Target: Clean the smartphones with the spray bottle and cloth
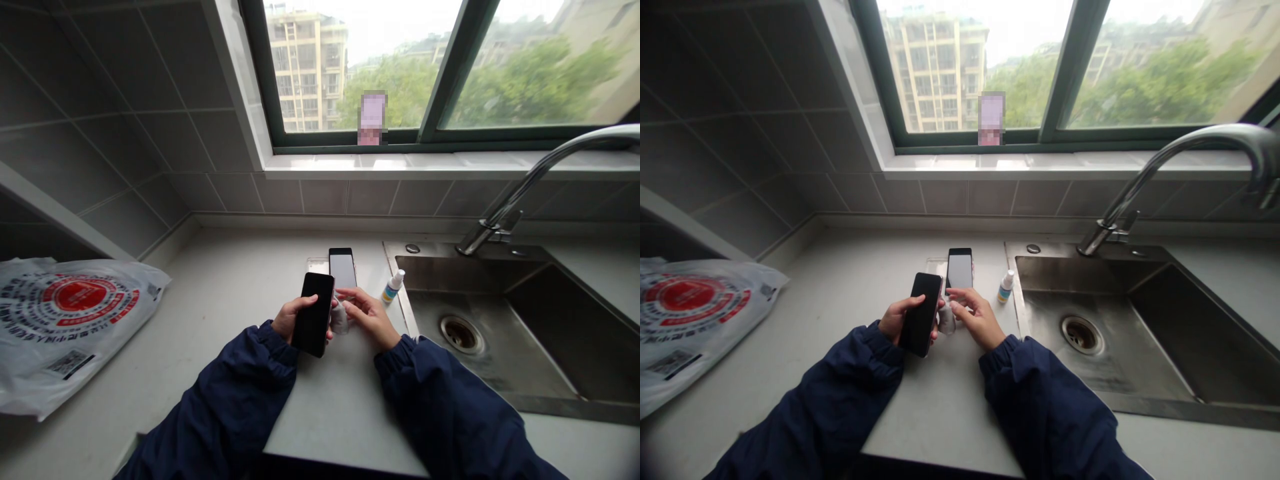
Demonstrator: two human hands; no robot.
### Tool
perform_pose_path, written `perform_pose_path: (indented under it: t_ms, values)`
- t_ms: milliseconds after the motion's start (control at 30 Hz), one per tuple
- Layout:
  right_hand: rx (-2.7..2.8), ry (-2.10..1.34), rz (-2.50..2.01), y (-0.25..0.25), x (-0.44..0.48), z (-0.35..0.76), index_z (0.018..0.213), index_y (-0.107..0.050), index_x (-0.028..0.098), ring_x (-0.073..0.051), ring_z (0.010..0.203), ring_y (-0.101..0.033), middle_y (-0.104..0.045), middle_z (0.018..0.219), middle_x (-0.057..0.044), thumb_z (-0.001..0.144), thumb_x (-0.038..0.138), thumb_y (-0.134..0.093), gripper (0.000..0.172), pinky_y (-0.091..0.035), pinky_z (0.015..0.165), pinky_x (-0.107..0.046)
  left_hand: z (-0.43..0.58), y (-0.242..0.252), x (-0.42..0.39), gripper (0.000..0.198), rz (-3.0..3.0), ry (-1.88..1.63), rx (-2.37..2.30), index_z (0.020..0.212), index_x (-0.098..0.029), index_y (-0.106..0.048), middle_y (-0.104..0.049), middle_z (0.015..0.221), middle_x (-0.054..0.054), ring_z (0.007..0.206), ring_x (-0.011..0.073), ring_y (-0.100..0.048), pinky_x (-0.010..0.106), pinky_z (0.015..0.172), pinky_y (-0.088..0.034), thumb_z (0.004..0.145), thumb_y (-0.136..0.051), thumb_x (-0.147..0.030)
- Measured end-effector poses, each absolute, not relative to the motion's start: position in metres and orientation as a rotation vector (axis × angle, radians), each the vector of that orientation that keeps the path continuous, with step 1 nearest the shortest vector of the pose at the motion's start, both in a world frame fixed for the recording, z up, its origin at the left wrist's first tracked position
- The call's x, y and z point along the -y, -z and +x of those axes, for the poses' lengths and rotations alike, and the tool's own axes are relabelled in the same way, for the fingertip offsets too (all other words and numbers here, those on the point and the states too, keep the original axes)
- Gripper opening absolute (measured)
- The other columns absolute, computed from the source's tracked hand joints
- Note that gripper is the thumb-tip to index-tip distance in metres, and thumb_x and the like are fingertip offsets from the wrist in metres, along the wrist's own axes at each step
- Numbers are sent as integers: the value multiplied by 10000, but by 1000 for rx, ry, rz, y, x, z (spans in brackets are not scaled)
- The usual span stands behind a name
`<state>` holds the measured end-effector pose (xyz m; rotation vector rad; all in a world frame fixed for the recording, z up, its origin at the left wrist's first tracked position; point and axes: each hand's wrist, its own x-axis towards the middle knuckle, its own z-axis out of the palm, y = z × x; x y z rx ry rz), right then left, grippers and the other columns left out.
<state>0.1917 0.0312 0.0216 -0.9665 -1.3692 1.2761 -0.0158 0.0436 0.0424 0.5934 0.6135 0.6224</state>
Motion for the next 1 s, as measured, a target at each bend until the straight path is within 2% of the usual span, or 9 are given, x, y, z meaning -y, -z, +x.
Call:
perform_pose_path:
  t_ms: [67,133,233,300,400,633,833,1000]
  values:
    - [1387,-1343,-907,-21,-32,193,1088,-715,215,-224,956,-665,-677,1129,-83,848,475,-692,354,-567,759,-340,-16,-42,-44,451,608,-626,-603,1084,-80,-679,-699,758,120,626,256,-701,334,575,-505,860,-561,-453]
    - [1399,-1397,-856,-20,-34,194,1080,-716,220,-245,1045,-660,-686,1165,-86,854,459,-698,329,-554,864,-384,-16,-40,-45,453,609,-632,-600,1070,-69,-684,-706,762,125,608,256,-700,331,564,-500,850,-575,-450]
    - [1393,-1472,-757,-16,-36,195,1185,-680,243,-254,1146,-637,-697,1205,-82,844,413,-737,385,-474,1026,-435,-16,-39,-46,442,582,-640,-603,1055,-71,-688,-719,808,121,594,264,-701,342,560,-508,818,-615,-438]
    - [1394,-1506,-723,-15,-37,196,1241,-651,258,-256,1187,-618,-684,1248,-79,837,399,-754,441,-441,1067,-444,-16,-39,-47,439,570,-642,-610,1051,-71,-691,-724,817,116,591,269,-703,350,566,-515,806,-629,-430]
    - [1425,-1508,-783,-15,-37,197,1211,-667,244,-258,1140,-638,-703,1191,-81,825,416,-763,433,-485,1004,-428,-17,-41,-46,449,564,-630,-630,1056,-61,-693,-720,767,112,588,272,-702,342,561,-513,806,-620,-428]
    - [1410,-1380,-903,-19,-36,198,943,-714,194,-200,855,-687,-723,939,-59,818,419,-763,262,-541,823,-363,-18,-45,-45,443,587,-641,-658,1046,-66,-689,-707,702,126,592,265,-698,329,564,-505,830,-562,-432]
    - [1422,-1142,-932,-24,-35,199,874,-742,208,-215,929,-631,-666,938,-60,830,390,-753,187,-515,822,-344,-18,-43,-47,460,592,-664,-674,1064,-53,-675,-694,707,128,596,277,-698,343,585,-505,827,-566,-432]
    - [1332,-998,-1003,-27,-33,199,889,-713,204,-196,846,-612,-652,895,-54,868,383,-709,180,-500,756,-320,-18,-47,-47,462,561,-696,-710,1189,-83,-620,-696,735,107,585,293,-696,371,564,-506,844,-557,-384]
